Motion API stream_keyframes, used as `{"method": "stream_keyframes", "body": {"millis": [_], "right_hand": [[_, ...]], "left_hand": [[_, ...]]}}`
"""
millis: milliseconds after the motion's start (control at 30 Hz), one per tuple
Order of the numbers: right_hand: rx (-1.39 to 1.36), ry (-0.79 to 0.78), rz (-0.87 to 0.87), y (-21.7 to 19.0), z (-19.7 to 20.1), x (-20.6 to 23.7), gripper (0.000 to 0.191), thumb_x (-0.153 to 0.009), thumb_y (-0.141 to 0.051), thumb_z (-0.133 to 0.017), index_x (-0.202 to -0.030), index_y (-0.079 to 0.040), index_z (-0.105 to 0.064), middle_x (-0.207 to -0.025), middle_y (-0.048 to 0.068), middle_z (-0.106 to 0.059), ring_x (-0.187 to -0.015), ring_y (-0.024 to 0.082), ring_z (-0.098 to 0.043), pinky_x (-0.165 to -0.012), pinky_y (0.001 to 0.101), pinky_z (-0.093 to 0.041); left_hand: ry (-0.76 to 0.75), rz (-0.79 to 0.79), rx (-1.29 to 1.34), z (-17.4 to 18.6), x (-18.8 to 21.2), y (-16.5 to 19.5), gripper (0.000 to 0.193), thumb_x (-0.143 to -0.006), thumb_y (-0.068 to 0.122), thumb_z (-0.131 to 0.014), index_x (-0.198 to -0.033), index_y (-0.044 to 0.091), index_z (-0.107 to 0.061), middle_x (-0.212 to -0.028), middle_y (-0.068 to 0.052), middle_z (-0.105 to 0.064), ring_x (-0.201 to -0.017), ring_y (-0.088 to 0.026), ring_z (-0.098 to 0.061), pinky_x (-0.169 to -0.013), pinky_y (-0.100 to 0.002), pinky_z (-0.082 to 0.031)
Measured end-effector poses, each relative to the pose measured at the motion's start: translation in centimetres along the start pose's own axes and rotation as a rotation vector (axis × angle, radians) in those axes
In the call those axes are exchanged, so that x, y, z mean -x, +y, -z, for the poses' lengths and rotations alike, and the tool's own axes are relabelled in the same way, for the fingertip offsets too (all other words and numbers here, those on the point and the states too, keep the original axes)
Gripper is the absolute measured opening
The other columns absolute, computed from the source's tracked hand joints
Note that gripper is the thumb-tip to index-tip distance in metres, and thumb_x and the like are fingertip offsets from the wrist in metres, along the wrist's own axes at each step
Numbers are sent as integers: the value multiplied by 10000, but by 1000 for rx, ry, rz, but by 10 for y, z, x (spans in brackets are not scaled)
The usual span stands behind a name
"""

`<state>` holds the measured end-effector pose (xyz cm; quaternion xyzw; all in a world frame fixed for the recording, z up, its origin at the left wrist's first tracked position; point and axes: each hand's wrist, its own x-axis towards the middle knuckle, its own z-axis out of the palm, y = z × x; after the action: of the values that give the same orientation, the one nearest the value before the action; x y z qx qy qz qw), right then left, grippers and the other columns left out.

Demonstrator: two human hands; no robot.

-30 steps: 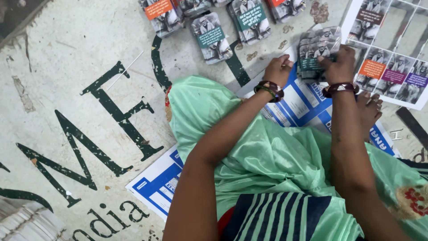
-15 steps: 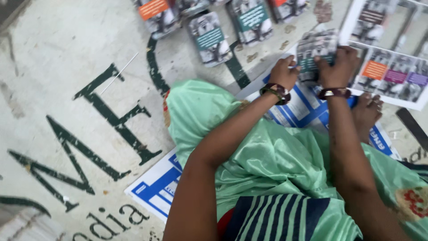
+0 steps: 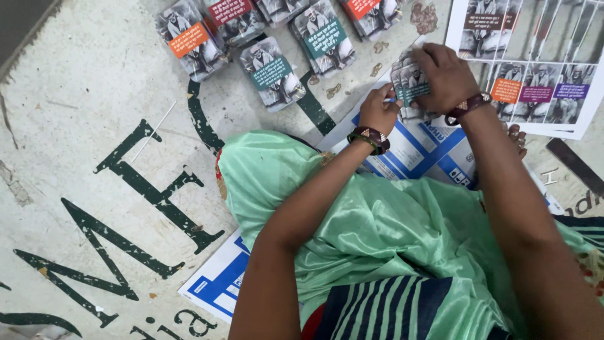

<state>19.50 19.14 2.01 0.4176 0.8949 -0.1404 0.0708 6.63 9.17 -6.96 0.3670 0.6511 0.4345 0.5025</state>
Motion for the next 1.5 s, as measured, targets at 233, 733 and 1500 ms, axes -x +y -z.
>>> {"method": "stream_keyframes", "body": {"millis": [233, 733, 1500], "right_hand": [[150, -242, -95, 0, 9, -29, 1036, -431, -503, -994, -1257, -28, -588, -1267, 196, -616, -1240, 423, -546, -1007, 537, -466], [-489, 421, -84, -8, -23, 64, 256, -897, -15, -856, -1039, -46, -645, -1018, 130, -671, -919, 275, -639, -820, 374, -512], [-1455, 561, -144, -71, -77, 32, 469, -901, 4, -484, -1356, 13, -599, -1196, 105, -679, -1065, 164, -643, -976, 295, -496]], "left_hand": [[6, -30, 32, 3, 3, -1, 490, -835, 60, -735, -1311, 20, -625, -1121, -135, -698, -897, -250, -773, -817, -357, -597], [41, -552, 9, 4, 8, 1, 546, -816, -116, -580, -1320, 86, -525, -1220, -165, -588, -1192, -403, -577, -1018, -483, -495], [40, -540, -111, 4, -8, -15, 613, -845, -53, -608, -1420, 29, -412, -1418, -260, -508, -1350, -459, -487, -1146, -494, -417]]}}
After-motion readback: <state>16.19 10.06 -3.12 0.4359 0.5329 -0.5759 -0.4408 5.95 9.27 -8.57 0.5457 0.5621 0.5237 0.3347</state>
